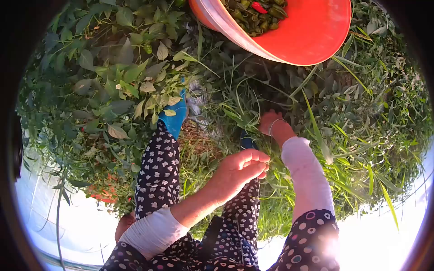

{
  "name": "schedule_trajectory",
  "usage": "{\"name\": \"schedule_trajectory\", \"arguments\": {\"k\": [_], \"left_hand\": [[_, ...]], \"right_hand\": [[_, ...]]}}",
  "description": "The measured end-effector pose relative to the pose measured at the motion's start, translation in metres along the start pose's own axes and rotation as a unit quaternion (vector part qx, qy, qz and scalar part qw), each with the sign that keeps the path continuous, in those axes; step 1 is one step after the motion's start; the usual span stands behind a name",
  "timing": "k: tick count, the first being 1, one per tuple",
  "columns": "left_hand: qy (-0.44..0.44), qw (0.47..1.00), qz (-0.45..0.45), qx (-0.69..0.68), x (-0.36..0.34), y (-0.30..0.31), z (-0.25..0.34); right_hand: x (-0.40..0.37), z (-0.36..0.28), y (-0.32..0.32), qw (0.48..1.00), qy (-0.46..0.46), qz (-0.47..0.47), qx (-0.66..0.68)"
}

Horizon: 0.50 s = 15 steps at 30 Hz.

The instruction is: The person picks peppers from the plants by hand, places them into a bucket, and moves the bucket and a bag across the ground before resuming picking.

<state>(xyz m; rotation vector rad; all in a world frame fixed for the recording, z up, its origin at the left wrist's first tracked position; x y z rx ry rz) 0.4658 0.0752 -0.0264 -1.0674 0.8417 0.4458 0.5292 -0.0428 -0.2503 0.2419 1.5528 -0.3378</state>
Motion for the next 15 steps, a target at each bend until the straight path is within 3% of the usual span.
{"name": "schedule_trajectory", "arguments": {"k": [4, 11, 15], "left_hand": [[-0.019, 0.998, -0.024, 0.061, 0.000, -0.014, -0.001], [-0.040, 0.995, -0.028, 0.091, 0.003, -0.019, -0.001], [-0.020, 0.995, -0.041, 0.086, 0.004, -0.021, -0.003]], "right_hand": [[-0.022, 0.020, -0.086, 0.996, 0.039, 0.046, -0.069], [-0.056, 0.010, -0.059, 0.965, 0.073, 0.251, 0.028], [-0.040, 0.011, -0.021, 0.938, 0.092, 0.301, 0.146]]}}
Point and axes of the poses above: each hand's wrist, its own x-axis towards the middle knuckle, its own y-axis out of the back of the hand, z = x × y, the point moved 9 cm from there along x, towards the middle knuckle, and after that the axes turned 7 degrees about -y, right-handed, at the moved point
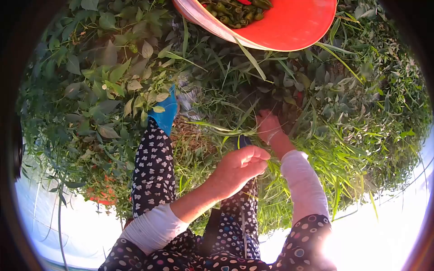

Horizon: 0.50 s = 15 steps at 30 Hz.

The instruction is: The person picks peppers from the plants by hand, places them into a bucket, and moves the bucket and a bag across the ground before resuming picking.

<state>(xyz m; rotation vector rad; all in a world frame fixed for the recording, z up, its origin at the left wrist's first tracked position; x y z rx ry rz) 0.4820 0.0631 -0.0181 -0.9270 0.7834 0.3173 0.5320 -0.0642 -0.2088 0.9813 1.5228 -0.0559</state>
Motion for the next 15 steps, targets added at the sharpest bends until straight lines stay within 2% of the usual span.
{"name": "schedule_trajectory", "arguments": {"k": [2, 4, 6, 8, 10, 11, 15], "left_hand": [[0.010, 1.000, 0.006, -0.021, 0.001, 0.003, 0.000], [0.009, 1.000, 0.016, -0.018, 0.003, 0.007, -0.003], [0.008, 1.000, 0.026, -0.015, 0.004, 0.011, -0.006], [0.020, 0.999, 0.031, -0.029, 0.003, 0.013, -0.010], [0.031, 0.999, 0.023, -0.029, 0.003, 0.013, -0.022], [0.043, 0.998, 0.023, -0.031, 0.002, 0.014, -0.027], [0.085, 0.996, 0.018, -0.033, 0.003, 0.020, -0.036]], "right_hand": [[0.032, 0.001, 0.018, 0.994, -0.008, 0.040, 0.104], [0.056, -0.023, 0.083, 0.985, 0.010, 0.092, 0.145], [0.099, -0.021, 0.102, 0.990, -0.024, 0.092, 0.102], [0.132, -0.038, 0.119, 0.988, -0.017, 0.025, -0.149], [0.163, -0.005, 0.119, 0.981, -0.091, 0.149, -0.090], [0.175, 0.005, 0.102, 0.956, -0.080, 0.155, -0.238], [0.176, 0.029, 0.051, 0.969, -0.108, 0.040, -0.217]]}}
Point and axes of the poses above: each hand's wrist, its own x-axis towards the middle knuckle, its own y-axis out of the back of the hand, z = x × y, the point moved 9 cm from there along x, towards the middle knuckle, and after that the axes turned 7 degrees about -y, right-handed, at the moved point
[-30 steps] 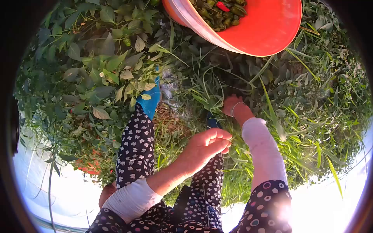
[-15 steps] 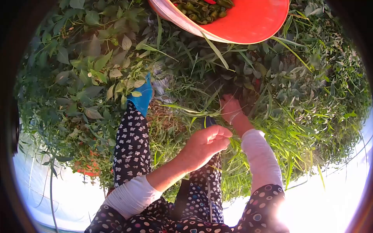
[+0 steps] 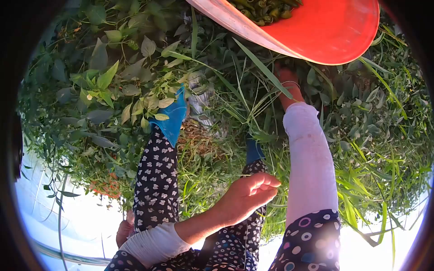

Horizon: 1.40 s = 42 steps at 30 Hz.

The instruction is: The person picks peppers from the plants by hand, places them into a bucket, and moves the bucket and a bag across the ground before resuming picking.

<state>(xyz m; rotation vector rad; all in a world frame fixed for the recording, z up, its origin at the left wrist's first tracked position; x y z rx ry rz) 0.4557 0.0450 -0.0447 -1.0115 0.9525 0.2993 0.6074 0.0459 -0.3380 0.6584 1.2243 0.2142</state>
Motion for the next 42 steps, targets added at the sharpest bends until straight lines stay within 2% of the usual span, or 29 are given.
{"name": "schedule_trajectory", "arguments": {"k": [3, 7, 15, 24, 31, 38, 40, 42], "left_hand": [[0.014, 1.000, 0.003, -0.021, 0.001, -0.004, -0.007], [-0.001, 0.999, 0.009, -0.040, 0.005, -0.005, -0.005], [-0.011, 0.998, 0.021, -0.055, 0.007, -0.001, -0.012], [0.009, 0.999, 0.019, -0.030, 0.004, 0.003, -0.016], [0.005, 0.997, 0.050, -0.054, 0.004, 0.008, -0.010], [-0.028, 0.996, 0.077, 0.017, 0.006, 0.011, 0.014], [-0.038, 0.995, 0.088, 0.016, 0.005, 0.010, 0.020], [-0.039, 0.995, 0.093, 0.004, 0.004, 0.009, 0.023]], "right_hand": [[-0.037, -0.005, -0.030, 0.997, 0.025, -0.065, 0.023], [-0.083, 0.009, -0.048, 0.993, 0.050, -0.102, 0.043], [-0.051, -0.010, -0.046, 0.993, 0.017, -0.073, 0.088], [-0.060, -0.012, -0.062, 0.990, 0.008, -0.087, 0.113], [-0.074, -0.008, -0.060, 0.982, 0.022, -0.135, 0.133], [-0.120, 0.020, -0.029, 0.960, 0.080, -0.241, 0.122], [-0.130, 0.026, -0.025, 0.961, 0.080, -0.231, 0.132], [-0.125, 0.028, -0.023, 0.967, 0.080, -0.170, 0.171]]}}
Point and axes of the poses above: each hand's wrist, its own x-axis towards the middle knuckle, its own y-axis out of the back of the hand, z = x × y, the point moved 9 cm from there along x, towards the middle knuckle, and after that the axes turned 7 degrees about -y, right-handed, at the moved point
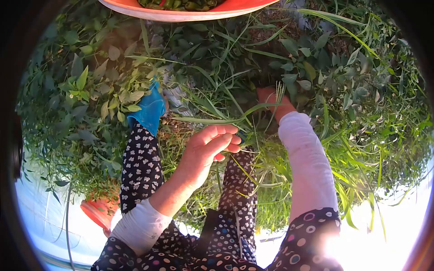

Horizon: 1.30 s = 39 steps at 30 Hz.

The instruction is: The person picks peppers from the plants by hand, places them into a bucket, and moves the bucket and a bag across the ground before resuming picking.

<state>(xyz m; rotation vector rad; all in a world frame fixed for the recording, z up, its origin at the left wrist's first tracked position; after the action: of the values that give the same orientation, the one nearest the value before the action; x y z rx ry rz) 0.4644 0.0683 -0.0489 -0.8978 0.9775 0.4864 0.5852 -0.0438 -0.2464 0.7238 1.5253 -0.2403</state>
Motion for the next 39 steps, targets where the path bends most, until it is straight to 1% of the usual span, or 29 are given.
{"name": "schedule_trajectory", "arguments": {"k": [3, 9, 10, 11, 13, 14, 15, 16, 17, 19, 20, 22, 23, 25, 26, 27, 29, 30, 31, 33, 34, 35, 37, 39], "left_hand": [[-0.007, 1.000, -0.005, -0.007, 0.002, 0.003, 0.002], [-0.021, 1.000, -0.005, -0.004, 0.004, 0.007, 0.000], [-0.013, 1.000, 0.014, -0.002, 0.004, 0.010, 0.000], [-0.028, 0.999, 0.027, -0.023, 0.005, 0.012, 0.004], [-0.005, 0.997, 0.077, -0.015, 0.004, 0.020, 0.007], [-0.019, 0.995, 0.093, -0.021, 0.005, 0.025, 0.008], [-0.022, 0.993, 0.112, -0.031, 0.004, 0.029, 0.012], [-0.034, 0.992, 0.120, -0.031, 0.003, 0.030, 0.017], [-0.046, 0.990, 0.128, -0.032, 0.002, 0.031, 0.022], [-0.051, 0.987, 0.149, -0.013, 0.000, 0.034, 0.025], [-0.049, 0.985, 0.163, -0.007, -0.002, 0.034, 0.026], [-0.047, 0.983, 0.180, 0.006, 0.000, 0.037, 0.028], [-0.044, 0.983, 0.179, 0.005, 0.001, 0.038, 0.027], [-0.134, 0.972, 0.184, 0.060, 0.004, 0.040, 0.044], [-0.181, 0.962, 0.179, 0.093, 0.006, 0.039, 0.051], [-0.178, 0.963, 0.180, 0.095, 0.011, 0.040, 0.046], [-0.314, 0.913, 0.164, 0.204, 0.008, 0.028, 0.064], [-0.327, 0.913, 0.165, 0.180, 0.008, 0.017, 0.064], [-0.327, 0.913, 0.164, 0.180, 0.011, 0.010, 0.066], [-0.321, 0.886, 0.107, 0.318, 0.028, -0.019, 0.075], [-0.354, 0.880, 0.062, 0.310, 0.044, -0.035, 0.086], [-0.352, 0.864, 0.042, 0.357, 0.067, -0.047, 0.089], [-0.400, 0.825, 0.002, 0.400, 0.120, -0.068, 0.089], [-0.330, 0.782, -0.039, 0.528, 0.172, -0.082, 0.063]], "right_hand": [[0.005, 0.003, -0.012, 0.999, -0.027, 0.036, 0.004], [0.014, 0.015, -0.026, 0.996, -0.080, 0.039, 0.024], [0.013, 0.018, -0.022, 0.995, -0.087, 0.036, 0.031], [0.011, 0.023, -0.015, 0.995, -0.083, 0.033, 0.038], [-0.021, 0.022, 0.019, 0.996, -0.060, 0.031, 0.051], [-0.043, 0.021, 0.041, 0.997, -0.044, 0.031, 0.055], [-0.064, 0.015, 0.058, 0.997, -0.007, 0.031, 0.064], [-0.080, 0.026, 0.067, 0.993, 0.021, 0.060, 0.103], [-0.097, 0.040, 0.070, 0.993, 0.015, 0.062, 0.101], [-0.135, 0.066, 0.080, 0.959, -0.003, 0.047, 0.278], [-0.151, 0.071, 0.080, 0.960, -0.009, 0.048, 0.276], [-0.169, 0.073, 0.072, 0.935, 0.004, 0.013, 0.353], [-0.178, 0.072, 0.068, 0.936, 0.001, 0.011, 0.353], [-0.195, 0.067, 0.076, 0.957, 0.045, 0.134, 0.252], [-0.200, 0.069, 0.067, 0.947, 0.053, 0.148, 0.281], [-0.200, 0.068, 0.057, 0.946, 0.053, 0.146, 0.284], [-0.206, 0.059, 0.049, 0.945, 0.077, 0.189, 0.256], [-0.212, 0.051, 0.056, 0.951, 0.068, 0.202, 0.224], [-0.218, 0.050, 0.057, 0.926, 0.101, 0.247, 0.268], [-0.203, 0.057, 0.033, 0.943, 0.095, 0.210, 0.242], [-0.203, 0.060, 0.031, 0.942, 0.092, 0.214, 0.242], [-0.203, 0.059, 0.028, 0.948, 0.089, 0.210, 0.221], [-0.203, 0.058, 0.021, 0.952, 0.082, 0.215, 0.200], [-0.207, 0.059, 0.018, 0.939, 0.093, 0.247, 0.220]]}}
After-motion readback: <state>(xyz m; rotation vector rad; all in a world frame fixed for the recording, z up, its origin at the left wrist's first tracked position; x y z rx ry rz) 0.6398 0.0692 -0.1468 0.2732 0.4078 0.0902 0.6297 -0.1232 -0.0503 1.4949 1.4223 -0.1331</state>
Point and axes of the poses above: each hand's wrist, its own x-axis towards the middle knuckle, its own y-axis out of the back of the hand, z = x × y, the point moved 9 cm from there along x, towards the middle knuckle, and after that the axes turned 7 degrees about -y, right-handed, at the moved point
